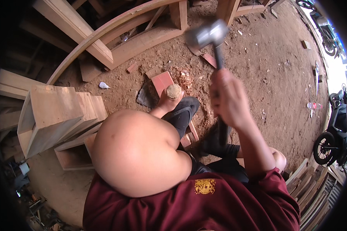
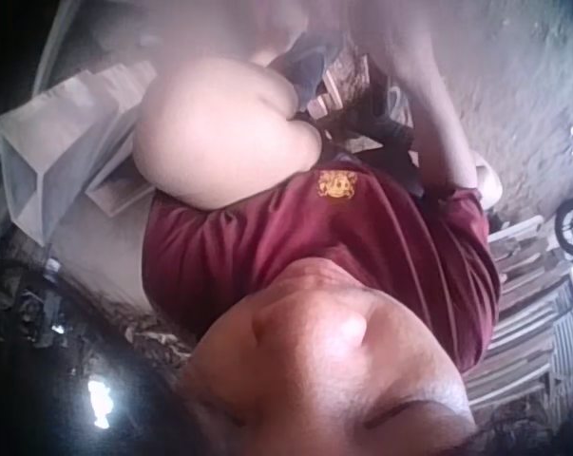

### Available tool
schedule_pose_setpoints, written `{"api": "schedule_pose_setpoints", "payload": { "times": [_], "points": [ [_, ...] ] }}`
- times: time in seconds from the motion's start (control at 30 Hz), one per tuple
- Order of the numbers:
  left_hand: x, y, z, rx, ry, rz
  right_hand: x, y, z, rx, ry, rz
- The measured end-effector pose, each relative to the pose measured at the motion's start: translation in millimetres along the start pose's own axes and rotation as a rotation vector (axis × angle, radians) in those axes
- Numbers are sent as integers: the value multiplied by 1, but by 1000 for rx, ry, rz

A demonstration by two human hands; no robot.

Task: The person sits on the ground and uses a hammer to strike a chisel, carving a small piece of wood placed on a red brick. The person repeatedly adjusts the chisel and strikes it to shape the wood.

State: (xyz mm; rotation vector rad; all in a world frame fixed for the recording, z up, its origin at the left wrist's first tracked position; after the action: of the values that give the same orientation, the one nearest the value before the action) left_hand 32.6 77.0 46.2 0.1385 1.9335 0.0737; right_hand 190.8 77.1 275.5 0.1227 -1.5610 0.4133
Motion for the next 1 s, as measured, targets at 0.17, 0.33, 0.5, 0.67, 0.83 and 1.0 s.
{"api": "schedule_pose_setpoints", "payload": {
  "times": [0.17, 0.33, 0.5, 0.67, 0.83, 1.0],
  "points": [
    [-17, 10, 14, 35, -13, 42, -95, 0, -6, -77, -487, -286],
    [-10, -2, 1, -13, 79, 252, -185, -30, -10, 47, 144, 540],
    [55, -10, -26, -133, -623, -170, -214, -56, -61, -159, 198, 605],
    [54, -1, -44, -291, -903, -49, -228, -69, -84, -184, 227, 631],
    [54, 22, -53, -182, -924, -47, -223, -64, -84, -227, 186, 679],
    [49, 13, -28, -46, -806, -110, -214, -50, -76, -180, 213, 638]
  ]
}}
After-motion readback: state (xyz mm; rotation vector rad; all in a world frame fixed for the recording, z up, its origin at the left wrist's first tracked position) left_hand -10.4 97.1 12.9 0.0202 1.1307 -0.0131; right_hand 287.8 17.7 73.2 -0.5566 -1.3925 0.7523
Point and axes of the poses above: each hand's wrist, its own y-axis towards the middle knuckle, its own z-axis out of the palm, x = y × z, the point moved 9 cm from there along y, towards the middle knuckle, and after that the axes turned 2 degrees about -z, right-handed, at the moved point
